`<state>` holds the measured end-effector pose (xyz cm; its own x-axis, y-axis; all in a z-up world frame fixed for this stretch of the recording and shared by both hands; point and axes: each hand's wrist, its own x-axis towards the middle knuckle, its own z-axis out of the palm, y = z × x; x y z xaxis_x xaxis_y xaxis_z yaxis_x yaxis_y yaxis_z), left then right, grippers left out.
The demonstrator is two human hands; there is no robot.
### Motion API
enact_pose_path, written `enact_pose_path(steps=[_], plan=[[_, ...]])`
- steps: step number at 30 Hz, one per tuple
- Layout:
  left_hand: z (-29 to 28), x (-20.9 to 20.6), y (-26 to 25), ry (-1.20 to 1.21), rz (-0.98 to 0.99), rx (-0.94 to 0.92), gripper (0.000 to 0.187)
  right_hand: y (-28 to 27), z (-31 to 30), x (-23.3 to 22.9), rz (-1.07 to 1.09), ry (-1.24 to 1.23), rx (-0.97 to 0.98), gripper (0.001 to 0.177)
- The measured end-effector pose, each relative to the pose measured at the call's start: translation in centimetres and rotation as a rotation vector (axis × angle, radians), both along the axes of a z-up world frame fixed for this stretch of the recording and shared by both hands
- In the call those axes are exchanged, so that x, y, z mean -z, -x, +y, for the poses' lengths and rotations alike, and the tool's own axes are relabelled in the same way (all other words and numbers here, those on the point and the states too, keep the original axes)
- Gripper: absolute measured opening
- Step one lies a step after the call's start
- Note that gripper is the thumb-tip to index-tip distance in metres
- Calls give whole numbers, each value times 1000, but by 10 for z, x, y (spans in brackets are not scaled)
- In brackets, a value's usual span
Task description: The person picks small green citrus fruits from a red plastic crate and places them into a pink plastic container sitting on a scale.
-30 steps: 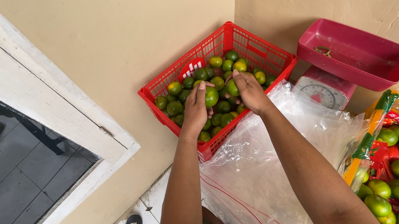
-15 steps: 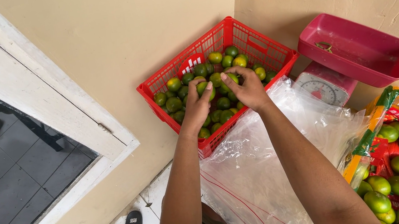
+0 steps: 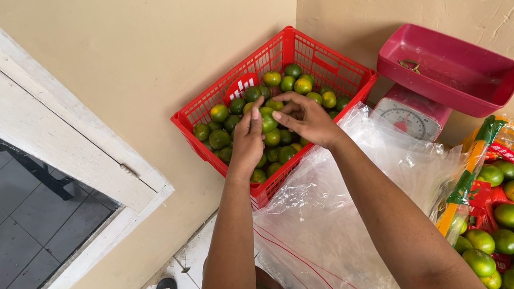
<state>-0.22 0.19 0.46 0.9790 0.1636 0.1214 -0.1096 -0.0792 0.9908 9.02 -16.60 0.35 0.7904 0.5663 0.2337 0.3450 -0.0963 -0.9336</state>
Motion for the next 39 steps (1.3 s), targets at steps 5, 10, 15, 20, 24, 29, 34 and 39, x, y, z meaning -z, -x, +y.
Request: enact_pose_path(steps=[5, 10, 15, 20, 24, 29, 34, 39], plan=[[-3, 4, -4, 41, 5, 23, 44, 3, 4, -16, 26, 101, -51, 47], [-2, 11, -2, 63, -4, 69, 41, 13, 5, -26, 73, 126, -8, 49], [-7, 2, 3, -40, 28, 205, 69, -7, 7, -8, 27, 194, 42, 50], [-10, -8, 4, -2, 44, 120, 63, 6, 5, -15, 104, 178, -10, 57], [-9, -5, 0, 101, -1, 63, 45, 9, 2, -18, 265, -59, -115, 49], [-8, 0, -2, 71, -47, 41, 43, 11, -1, -17, 227, -87, -130, 54], [-7, 3, -6, 48, -70, 12, 46, 10, -4, -23, 231, -116, -169, 54], [-10, -6, 3, -29, -72, -12, 49, 9, -3, -15, 138, -24, -137, 49]])
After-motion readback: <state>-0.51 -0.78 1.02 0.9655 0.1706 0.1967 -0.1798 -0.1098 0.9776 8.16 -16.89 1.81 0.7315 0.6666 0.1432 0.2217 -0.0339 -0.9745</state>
